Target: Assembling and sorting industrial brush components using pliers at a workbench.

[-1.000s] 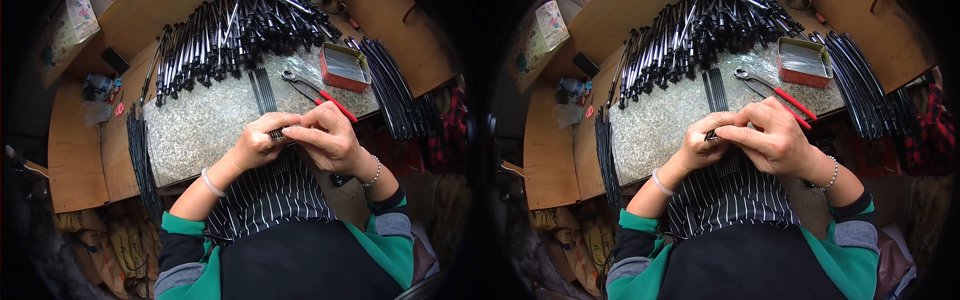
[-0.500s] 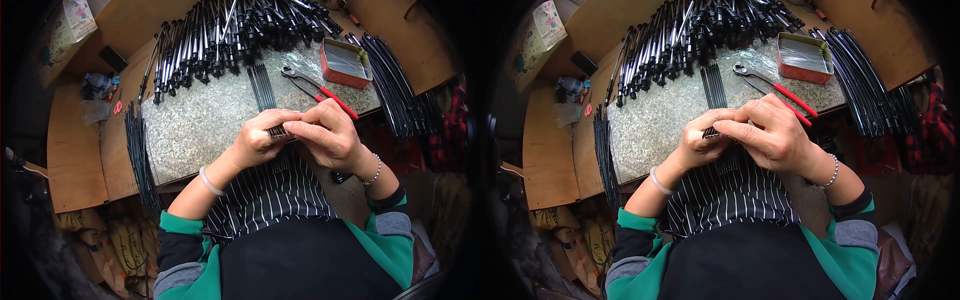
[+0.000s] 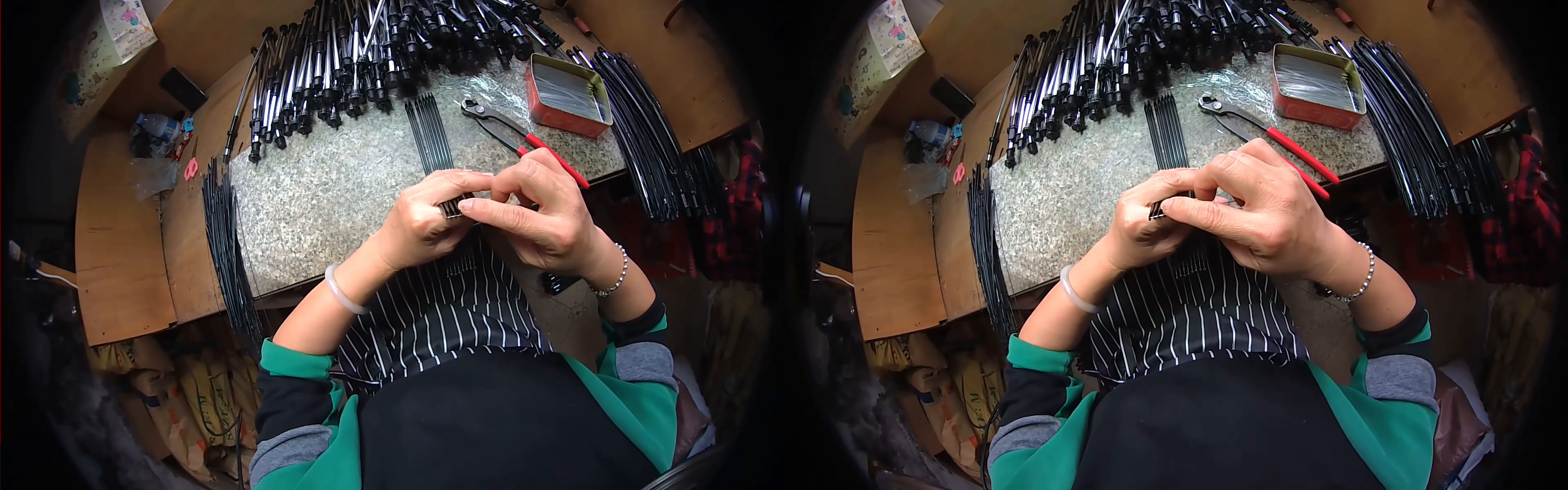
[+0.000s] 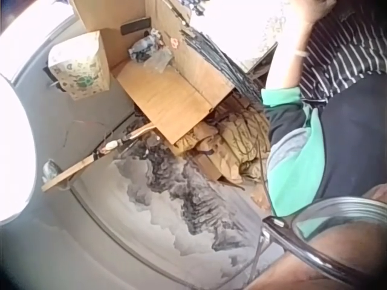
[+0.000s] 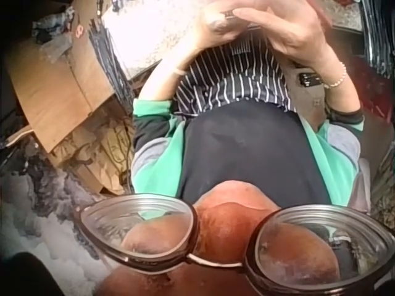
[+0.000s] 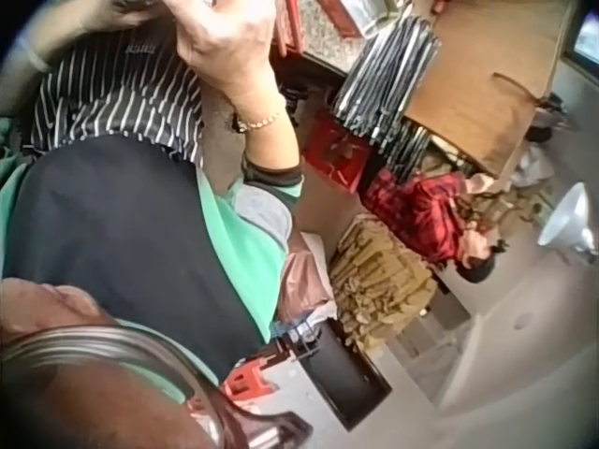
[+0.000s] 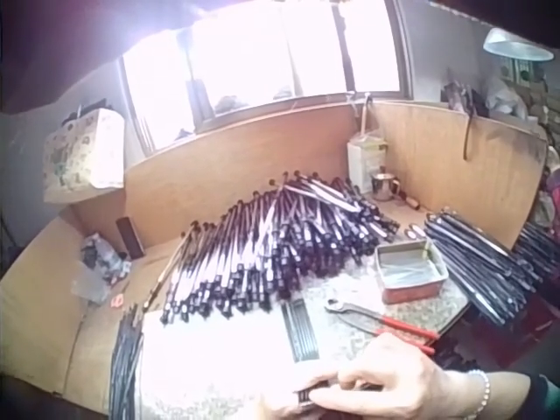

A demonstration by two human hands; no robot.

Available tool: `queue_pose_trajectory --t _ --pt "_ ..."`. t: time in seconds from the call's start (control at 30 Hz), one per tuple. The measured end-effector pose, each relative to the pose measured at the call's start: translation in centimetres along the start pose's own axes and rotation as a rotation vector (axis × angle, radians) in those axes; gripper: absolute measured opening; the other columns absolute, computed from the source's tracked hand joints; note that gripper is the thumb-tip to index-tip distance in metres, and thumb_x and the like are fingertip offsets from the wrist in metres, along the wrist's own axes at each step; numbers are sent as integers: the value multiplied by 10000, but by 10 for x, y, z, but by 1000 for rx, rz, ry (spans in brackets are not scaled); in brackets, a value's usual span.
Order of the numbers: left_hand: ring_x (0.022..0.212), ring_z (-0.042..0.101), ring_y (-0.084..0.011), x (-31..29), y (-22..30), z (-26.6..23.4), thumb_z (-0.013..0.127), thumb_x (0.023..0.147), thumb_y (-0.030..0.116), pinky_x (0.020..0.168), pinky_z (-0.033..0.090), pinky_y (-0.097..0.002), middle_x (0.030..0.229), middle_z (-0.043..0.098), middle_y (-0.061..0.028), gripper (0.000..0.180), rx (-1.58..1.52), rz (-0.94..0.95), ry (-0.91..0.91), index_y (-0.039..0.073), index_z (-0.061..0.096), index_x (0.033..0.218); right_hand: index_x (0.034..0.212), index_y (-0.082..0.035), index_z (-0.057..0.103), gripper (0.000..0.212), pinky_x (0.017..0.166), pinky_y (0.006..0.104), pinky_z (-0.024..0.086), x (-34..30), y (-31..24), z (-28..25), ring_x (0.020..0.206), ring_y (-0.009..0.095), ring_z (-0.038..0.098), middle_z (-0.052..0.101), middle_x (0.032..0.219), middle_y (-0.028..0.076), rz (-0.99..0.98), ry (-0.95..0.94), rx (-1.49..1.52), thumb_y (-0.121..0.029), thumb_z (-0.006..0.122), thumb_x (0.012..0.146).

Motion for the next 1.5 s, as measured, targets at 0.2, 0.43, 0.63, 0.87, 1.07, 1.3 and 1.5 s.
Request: queue_pose_trajectory --t 0.2,0.43,0.63,0.87,1.07,1.3,1.5 --pt "949 616 -247 -3 -5 3 651 667 -13 797 497 -313 1080 620 -108 235 -40 -74 -78 4 626 900 926 -75 684 242 542 240 382 -2 0 11 620 137 425 516 799 23 48 -14 45 -22 665 691" --pt "1171 478 -297 -8 -8 1 628 680 20 996 384 -365 1239 508 -143 379 -19 -138 -283 16 561 1054 921 -82 614 215 558 301 419 -11 -8 26 636 162 485 500 830 43 93 -246 -11 -78 633 708" --pt "1242 398 -344 -26 -28 27 617 712 93 1073 296 -409 1326 425 -171 532 157 -104 -526 2 444 1207 753 -25 609 65 553 281 422 -10 29 -2 580 182 497 559 768 51 276 -222 72 -77 647 754" --pt "1284 328 -388 -25 10 35 577 780 258 1082 252 -474 1394 313 -232 660 280 -34 -666 -3 334 1336 776 -10 667 138 618 318 460 -54 211 -70 630 236 549 619 740 80 808 -175 -479 -140 625 754" --pt "1263 379 -361 -54 17 47 505 828 175 1071 274 -461 1344 429 -168 497 621 49 -427 18 423 1292 755 -78 691 119 679 349 469 -52 208 -65 762 236 554 628 780 39 669 -217 -656 -180 631 743" --pt "1170 487 -352 -51 59 10 655 766 192 1021 366 -447 1262 516 -146 528 136 -36 -265 10 491 1234 910 -52 605 108 695 335 466 -34 134 -78 755 216 537 613 799 61 481 138 -635 -112 564 830" --pt "1153 507 -360 -66 89 -35 756 684 287 993 410 -446 1238 526 -188 576 -103 -32 -372 -10 566 1140 958 -61 609 177 711 297 386 -67 24 27 674 194 439 480 732 36 187 17 -308 -4 586 792"
Point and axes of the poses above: each hand's wrist, its own x-axis towards the middle knuckle, its own z-axis out of the palm, y = z × x, the point moved 8 cm from there along x, towards the middle knuckle
